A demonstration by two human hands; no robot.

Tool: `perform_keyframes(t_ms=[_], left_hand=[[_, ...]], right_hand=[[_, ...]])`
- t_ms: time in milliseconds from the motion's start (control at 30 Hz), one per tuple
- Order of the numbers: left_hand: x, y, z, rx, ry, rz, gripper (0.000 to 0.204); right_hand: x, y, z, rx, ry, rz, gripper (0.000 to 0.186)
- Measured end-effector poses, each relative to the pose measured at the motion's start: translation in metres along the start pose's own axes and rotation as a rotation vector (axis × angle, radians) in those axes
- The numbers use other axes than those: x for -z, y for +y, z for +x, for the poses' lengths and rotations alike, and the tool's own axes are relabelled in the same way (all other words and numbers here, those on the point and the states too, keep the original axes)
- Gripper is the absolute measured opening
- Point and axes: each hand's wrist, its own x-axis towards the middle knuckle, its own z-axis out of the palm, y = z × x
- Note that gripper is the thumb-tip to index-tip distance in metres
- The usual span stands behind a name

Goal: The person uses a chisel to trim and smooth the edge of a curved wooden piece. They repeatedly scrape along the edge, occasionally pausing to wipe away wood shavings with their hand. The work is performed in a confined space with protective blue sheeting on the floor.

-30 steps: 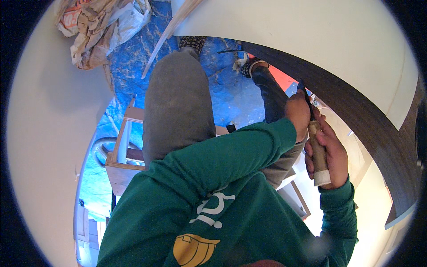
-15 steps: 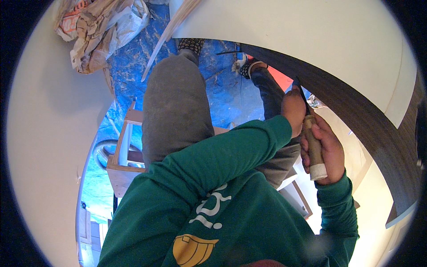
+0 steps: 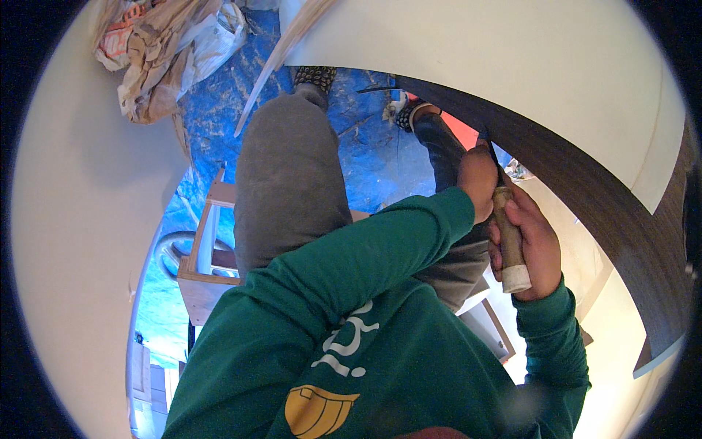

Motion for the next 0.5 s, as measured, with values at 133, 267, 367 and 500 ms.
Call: perform_keyframes(t_ms=[133, 267, 367, 500], left_hand=[[-0.020, 0.059, -0.026, 0.374, 0.095, -0.159, 0.037], [-0.019, 0.054, -0.020, 0.378, 0.152, -0.257, 0.037], [-0.018, 0.048, -0.017, 0.414, 0.163, -0.321, 0.035], [-0.013, 0.024, -0.009, 0.304, 0.105, -0.194, 0.034]], right_hand=[[0.007, 0.002, 0.001, -0.027, -0.011, 0.044, 0.056], [0.007, 0.004, 0.005, -0.011, -0.017, 0.054, 0.056], [0.007, 0.006, 0.009, -0.006, -0.001, 0.051, 0.055], [0.012, 0.004, 0.004, -0.012, -0.022, 0.018, 0.058]])
